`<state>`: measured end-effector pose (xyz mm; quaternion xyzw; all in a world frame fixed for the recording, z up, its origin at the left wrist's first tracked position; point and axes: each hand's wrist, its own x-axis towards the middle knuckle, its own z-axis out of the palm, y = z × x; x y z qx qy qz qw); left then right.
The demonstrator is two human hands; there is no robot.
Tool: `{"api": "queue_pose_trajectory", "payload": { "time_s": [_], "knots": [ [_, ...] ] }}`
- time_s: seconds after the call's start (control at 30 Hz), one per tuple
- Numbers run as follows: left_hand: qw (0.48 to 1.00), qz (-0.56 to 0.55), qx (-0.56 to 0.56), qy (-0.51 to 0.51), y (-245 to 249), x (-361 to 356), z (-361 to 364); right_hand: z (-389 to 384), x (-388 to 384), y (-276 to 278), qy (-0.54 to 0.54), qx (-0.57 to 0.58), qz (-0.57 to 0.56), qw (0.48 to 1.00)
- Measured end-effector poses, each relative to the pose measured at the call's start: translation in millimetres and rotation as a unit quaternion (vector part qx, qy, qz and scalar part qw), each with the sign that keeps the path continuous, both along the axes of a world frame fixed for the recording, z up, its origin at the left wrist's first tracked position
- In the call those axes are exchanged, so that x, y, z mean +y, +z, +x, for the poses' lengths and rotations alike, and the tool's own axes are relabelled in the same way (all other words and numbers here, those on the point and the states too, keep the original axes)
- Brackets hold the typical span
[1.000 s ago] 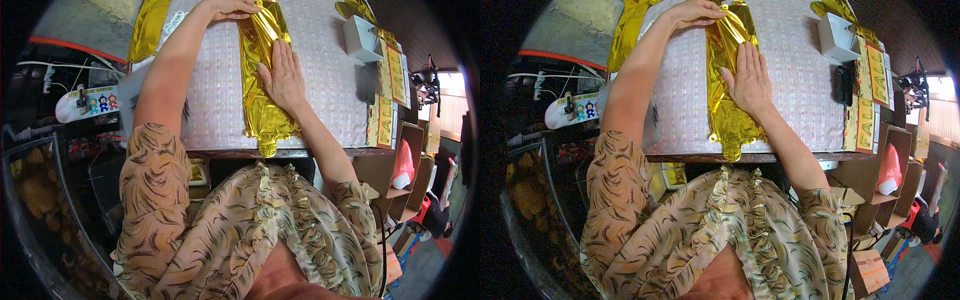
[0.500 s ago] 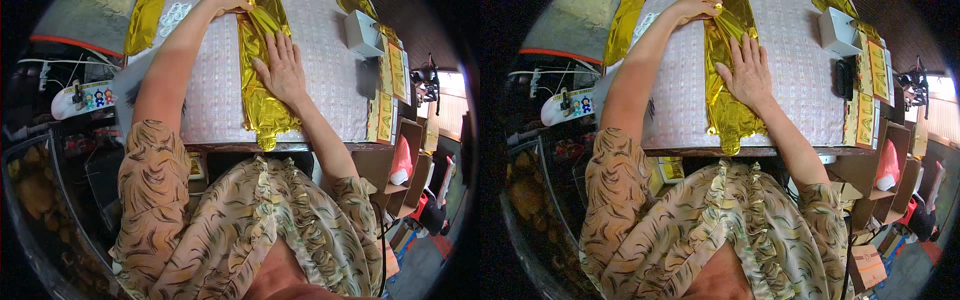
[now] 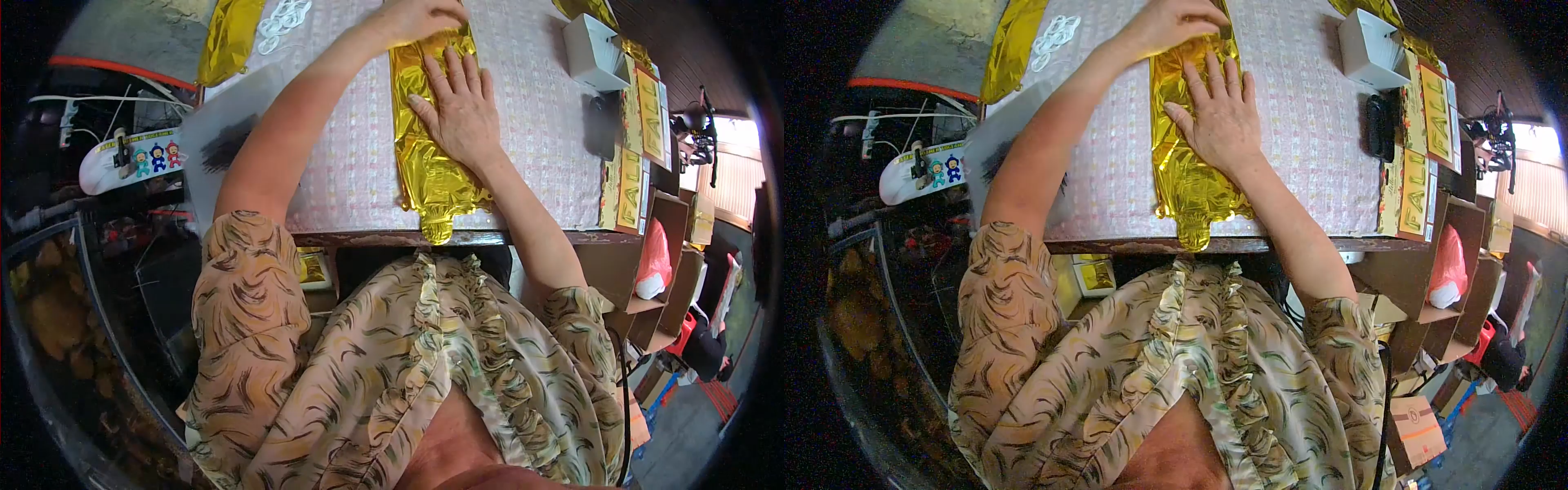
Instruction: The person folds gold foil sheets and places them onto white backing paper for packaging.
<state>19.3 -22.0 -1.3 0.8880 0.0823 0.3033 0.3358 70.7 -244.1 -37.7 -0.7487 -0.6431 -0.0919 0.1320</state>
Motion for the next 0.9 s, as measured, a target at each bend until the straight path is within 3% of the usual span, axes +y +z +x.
{"api": "queue_pose_trajectory", "payload": {
  "time_s": [0.07,0.1,0.4,0.47,0.5,0.77,0.9],
  "knots": [
    [0.993,0.060,0.024,-0.099,-11.4,-4.5,2.9,0.0,0.4,1.1,0.004,0.002,0.010,1.000],
    [0.992,0.036,0.035,-0.118,-17.6,-3.0,2.6,0.2,0.6,1.7,0.005,0.002,0.007,1.000],
    [0.995,0.034,0.074,-0.066,-30.7,0.5,-4.2,-1.5,-5.1,8.9,0.047,-0.002,0.010,0.999],
    [0.994,0.032,0.081,-0.065,-34.2,-3.3,-5.5,2.5,-9.4,15.9,0.220,0.047,-0.032,0.974],
    [0.995,0.039,0.069,-0.066,-34.0,-2.4,-5.3,4.5,-11.3,17.4,0.255,0.027,-0.068,0.964],
    [0.995,0.055,0.070,-0.054,-31.3,-3.4,-4.4,0.1,-47.3,29.7,0.368,0.011,-0.183,0.911],
    [0.994,0.049,0.060,-0.079,-33.3,-1.2,-5.3,-9.3,-84.9,43.3,0.427,0.153,-0.277,0.847]
  ]
}}
